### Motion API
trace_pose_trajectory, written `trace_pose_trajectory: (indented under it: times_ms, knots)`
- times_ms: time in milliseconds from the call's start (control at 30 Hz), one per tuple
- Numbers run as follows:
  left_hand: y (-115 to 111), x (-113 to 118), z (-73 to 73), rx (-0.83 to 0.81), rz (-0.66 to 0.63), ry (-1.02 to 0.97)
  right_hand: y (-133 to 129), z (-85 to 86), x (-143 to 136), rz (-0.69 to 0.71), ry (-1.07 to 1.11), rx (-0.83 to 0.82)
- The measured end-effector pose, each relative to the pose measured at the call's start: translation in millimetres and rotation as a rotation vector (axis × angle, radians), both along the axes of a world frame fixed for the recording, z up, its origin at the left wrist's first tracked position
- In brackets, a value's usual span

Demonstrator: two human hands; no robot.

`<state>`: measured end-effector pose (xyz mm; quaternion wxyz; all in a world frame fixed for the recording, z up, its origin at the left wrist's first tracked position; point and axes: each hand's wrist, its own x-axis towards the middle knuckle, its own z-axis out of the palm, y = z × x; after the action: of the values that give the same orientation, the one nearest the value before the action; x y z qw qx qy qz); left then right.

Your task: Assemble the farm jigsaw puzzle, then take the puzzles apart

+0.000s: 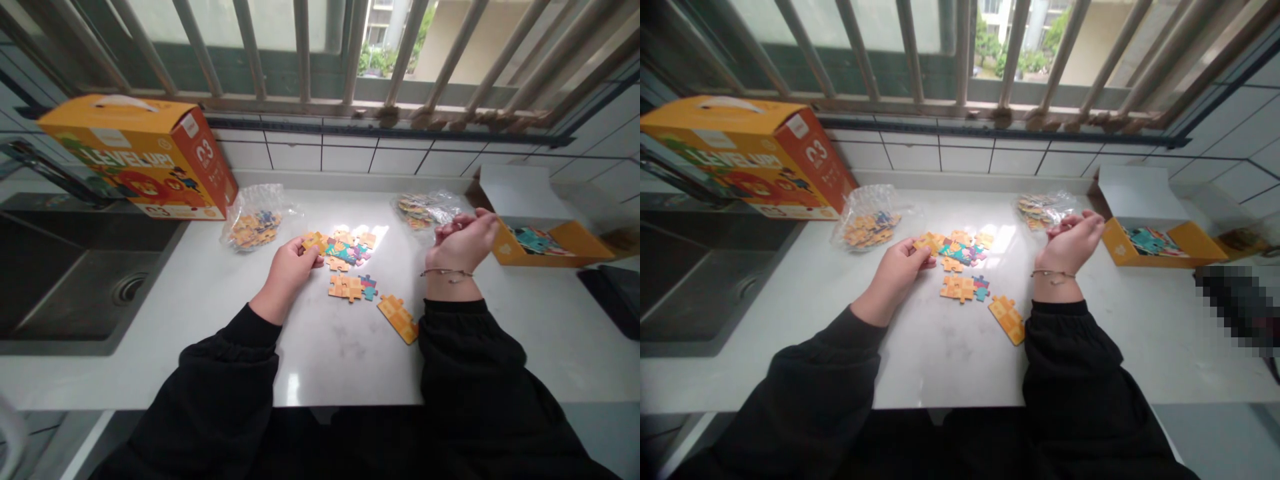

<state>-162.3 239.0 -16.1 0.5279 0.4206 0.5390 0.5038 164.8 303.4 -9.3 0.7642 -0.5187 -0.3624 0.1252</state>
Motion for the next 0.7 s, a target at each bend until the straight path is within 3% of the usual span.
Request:
trace_pose_trajectory:
  times_ms: [133, 233, 367, 500, 700]
  knots:
    - [4, -3, -4.4, 0.014, 0.049, 0.065, -11, -5.1, -41, 0.202, -0.366, -0.173]
    - [5, -6, -7.4, 0.035, 0.056, 0.138, -28, -4.6, -83, 0.425, -0.884, -0.241]
    - [5, -11, -13.3, 0.065, 0.026, 0.251, -43, -5.7, -113, 0.531, -1.251, -0.428]
    - [7, -12, -17.6, 0.081, -0.007, 0.273, -42, -9.0, -115, 0.535, -1.271, -0.491]
    - [5, -2, -8.6, -0.052, 0.054, 0.163, -38, -2.0, -110, 0.600, -0.949, -0.357]
